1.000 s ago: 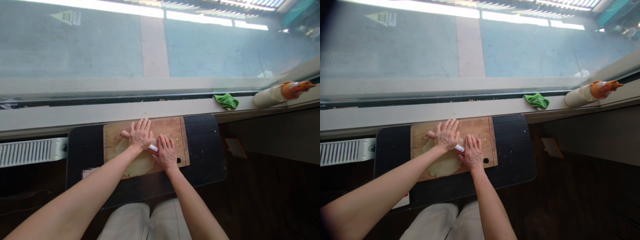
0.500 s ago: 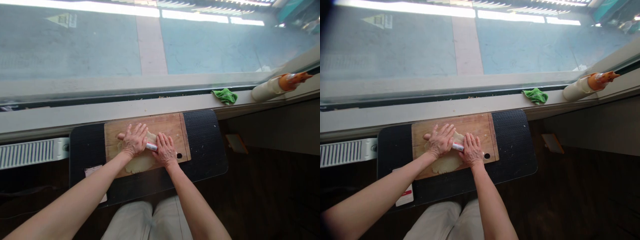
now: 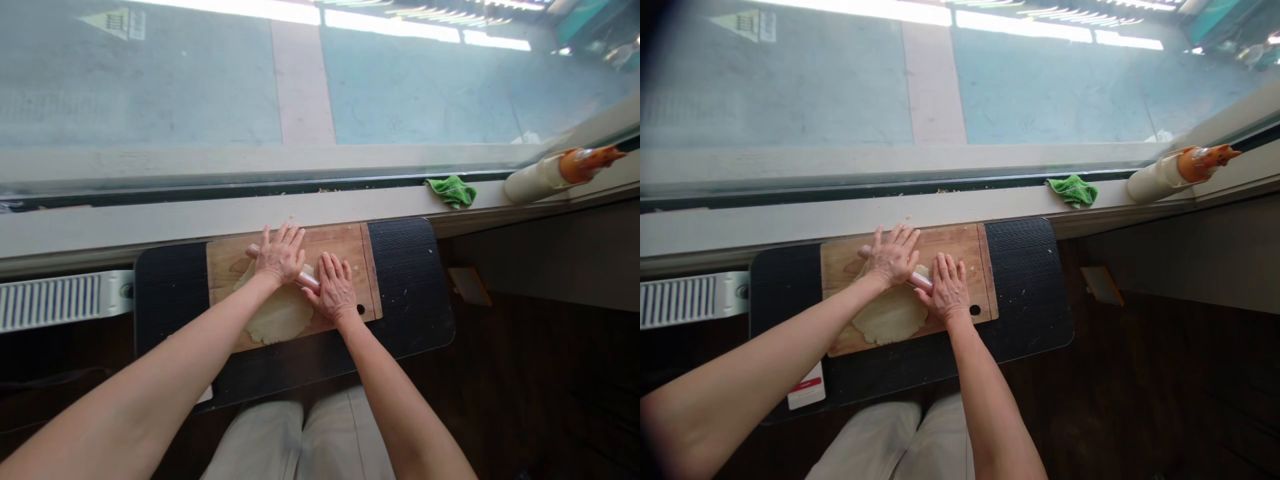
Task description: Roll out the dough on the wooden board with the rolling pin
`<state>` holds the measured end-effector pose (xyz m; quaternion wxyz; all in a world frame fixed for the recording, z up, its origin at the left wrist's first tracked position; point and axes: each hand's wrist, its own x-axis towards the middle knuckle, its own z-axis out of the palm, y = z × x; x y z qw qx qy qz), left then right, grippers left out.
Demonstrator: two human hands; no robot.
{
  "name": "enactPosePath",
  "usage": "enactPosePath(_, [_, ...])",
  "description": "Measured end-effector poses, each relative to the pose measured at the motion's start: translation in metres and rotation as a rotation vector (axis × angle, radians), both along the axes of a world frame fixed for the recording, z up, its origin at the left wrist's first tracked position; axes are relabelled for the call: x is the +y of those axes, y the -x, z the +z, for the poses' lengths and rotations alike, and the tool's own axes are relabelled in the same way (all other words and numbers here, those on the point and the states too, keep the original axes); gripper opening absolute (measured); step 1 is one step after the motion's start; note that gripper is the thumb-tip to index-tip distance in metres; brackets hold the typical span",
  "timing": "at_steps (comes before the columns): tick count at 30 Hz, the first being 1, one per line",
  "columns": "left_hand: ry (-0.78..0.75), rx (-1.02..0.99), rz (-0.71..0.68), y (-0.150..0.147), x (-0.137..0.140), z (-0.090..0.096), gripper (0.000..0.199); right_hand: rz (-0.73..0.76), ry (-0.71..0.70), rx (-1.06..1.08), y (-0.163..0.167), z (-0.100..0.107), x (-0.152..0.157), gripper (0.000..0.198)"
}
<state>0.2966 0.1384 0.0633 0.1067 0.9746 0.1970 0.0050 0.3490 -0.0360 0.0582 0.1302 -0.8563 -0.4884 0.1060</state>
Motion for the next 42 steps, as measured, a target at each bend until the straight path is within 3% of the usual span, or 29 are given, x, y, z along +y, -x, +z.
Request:
enactPosePath(6, [0.025,-0.033,0.038,0.036,-0.008,-0.003,0.053,0.052,-0.016,0.024,0.011,0.001,-0.003,0.074])
enactPosePath(17, [0.019,0.009,-0.007,-0.020,0.009,-0.003,0.058,0.026,-0.005,0.008,-0.009,-0.004,0.007,0.072])
enactPosePath(26, [0.026,-0.064,0.033,0.036,-0.006,-0.007,0.056,0.055,-0.002,0.032,0.008,-0.001,0.002,0.077])
enactPosePath(29, [0.026,-0.056,0.033,0.031,-0.003,-0.008,0.057,0.062,-0.004,0.035,0.004,-0.001,0.004,0.078])
enactPosePath(37, [0.031,-0.022,0.007,-0.016,0.011,-0.002,0.054,0.052,0.000,0.009,-0.014,-0.004,0.012,0.075])
enactPosePath(42, [0.047,-0.058,0.018,0.005,0.005,-0.001,0.054,0.026,0.016,0.007,-0.002,-0.001,0.010,0.079])
